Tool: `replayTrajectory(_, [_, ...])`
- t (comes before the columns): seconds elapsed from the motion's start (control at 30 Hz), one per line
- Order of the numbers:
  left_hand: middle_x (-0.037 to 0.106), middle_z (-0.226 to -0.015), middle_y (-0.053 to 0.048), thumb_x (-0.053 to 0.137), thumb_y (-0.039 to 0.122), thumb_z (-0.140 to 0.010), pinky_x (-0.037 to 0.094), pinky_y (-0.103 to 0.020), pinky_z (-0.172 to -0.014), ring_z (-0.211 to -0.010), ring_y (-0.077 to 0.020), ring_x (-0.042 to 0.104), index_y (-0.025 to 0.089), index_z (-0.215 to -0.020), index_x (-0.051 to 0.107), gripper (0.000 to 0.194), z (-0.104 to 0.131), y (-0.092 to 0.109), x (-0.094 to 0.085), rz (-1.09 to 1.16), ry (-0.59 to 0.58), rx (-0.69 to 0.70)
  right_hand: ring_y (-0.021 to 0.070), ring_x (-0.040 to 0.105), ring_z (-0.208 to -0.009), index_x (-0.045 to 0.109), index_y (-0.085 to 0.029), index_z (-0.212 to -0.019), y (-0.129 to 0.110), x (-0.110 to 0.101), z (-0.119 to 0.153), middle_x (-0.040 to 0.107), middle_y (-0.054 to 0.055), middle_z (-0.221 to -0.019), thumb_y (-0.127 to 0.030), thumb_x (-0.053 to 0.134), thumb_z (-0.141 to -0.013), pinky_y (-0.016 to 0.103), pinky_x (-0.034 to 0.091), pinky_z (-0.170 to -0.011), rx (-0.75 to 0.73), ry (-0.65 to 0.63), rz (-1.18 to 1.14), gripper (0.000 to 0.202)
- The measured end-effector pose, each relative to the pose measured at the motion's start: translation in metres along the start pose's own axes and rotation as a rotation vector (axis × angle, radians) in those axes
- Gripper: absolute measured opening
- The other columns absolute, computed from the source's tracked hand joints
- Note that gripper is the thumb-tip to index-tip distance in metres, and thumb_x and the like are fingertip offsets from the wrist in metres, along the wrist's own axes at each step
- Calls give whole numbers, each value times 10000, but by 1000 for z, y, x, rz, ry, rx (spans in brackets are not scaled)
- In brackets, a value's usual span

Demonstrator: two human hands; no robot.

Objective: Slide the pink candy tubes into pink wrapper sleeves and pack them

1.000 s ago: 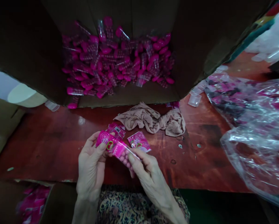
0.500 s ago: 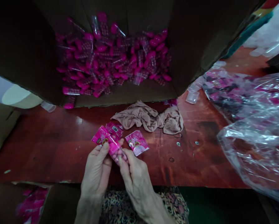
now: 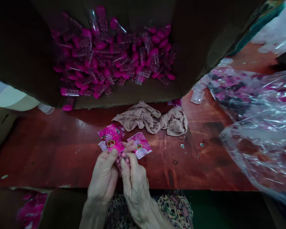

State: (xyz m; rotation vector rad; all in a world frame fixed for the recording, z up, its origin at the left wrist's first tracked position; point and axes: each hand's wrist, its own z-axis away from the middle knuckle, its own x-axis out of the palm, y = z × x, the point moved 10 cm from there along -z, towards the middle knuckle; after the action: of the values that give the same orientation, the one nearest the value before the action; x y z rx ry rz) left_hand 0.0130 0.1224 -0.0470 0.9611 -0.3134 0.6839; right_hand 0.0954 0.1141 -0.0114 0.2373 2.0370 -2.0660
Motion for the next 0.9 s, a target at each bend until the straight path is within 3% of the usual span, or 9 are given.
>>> replayTrajectory(0.17, [712, -699, -68, 680, 300, -718, 503, -260, -575, -597, -155, 643, 156, -819, 701, 177, 2, -7, 2, 6, 14, -21, 144, 610, -550, 514, -168, -1078, 6, -1, 2, 672, 55, -779, -255, 329, -935, 229, 474, -521, -25, 13, 23, 250])
replayTrajectory(0.43, [700, -718, -69, 688, 356, -701, 473, -221, -527, -577, -127, 607, 159, -758, 704, 205, 7, 5, -3, 79, 79, 52, 111, 570, -526, 570, -184, -931, 5, -1, -4, 617, -2, -649, -302, 363, -935, 197, 450, -501, 58, 25, -174, 238])
replayTrajectory(0.53, [697, -709, -53, 702, 321, -691, 442, -192, -485, -512, -93, 569, 167, -757, 702, 168, 12, 2, -6, 73, 136, 69, 111, 580, -536, 563, -188, -911, 8, 2, 2, 630, -1, -661, -306, 360, -937, 197, 451, -510, 76, 42, -188, 237])
replayTrajectory(0.67, [678, -665, -33, 668, 321, -731, 448, -194, -506, -506, -87, 556, 184, -814, 716, 168, 19, -6, -2, 74, 103, 44, 118, 597, -567, 549, -187, -952, 8, 3, 11, 638, 12, -698, -305, 343, -943, 197, 453, -514, 87, 70, -199, 238])
replayTrajectory(0.9, [644, -615, 2, 728, 275, -669, 417, -151, -496, -512, -59, 528, 187, -694, 706, 94, 27, 3, -12, 160, 156, 115, 119, 611, -602, 565, -187, -978, 5, 6, 13, 653, 12, -716, -286, 361, -937, 188, 469, -546, 60, 93, -261, 230])
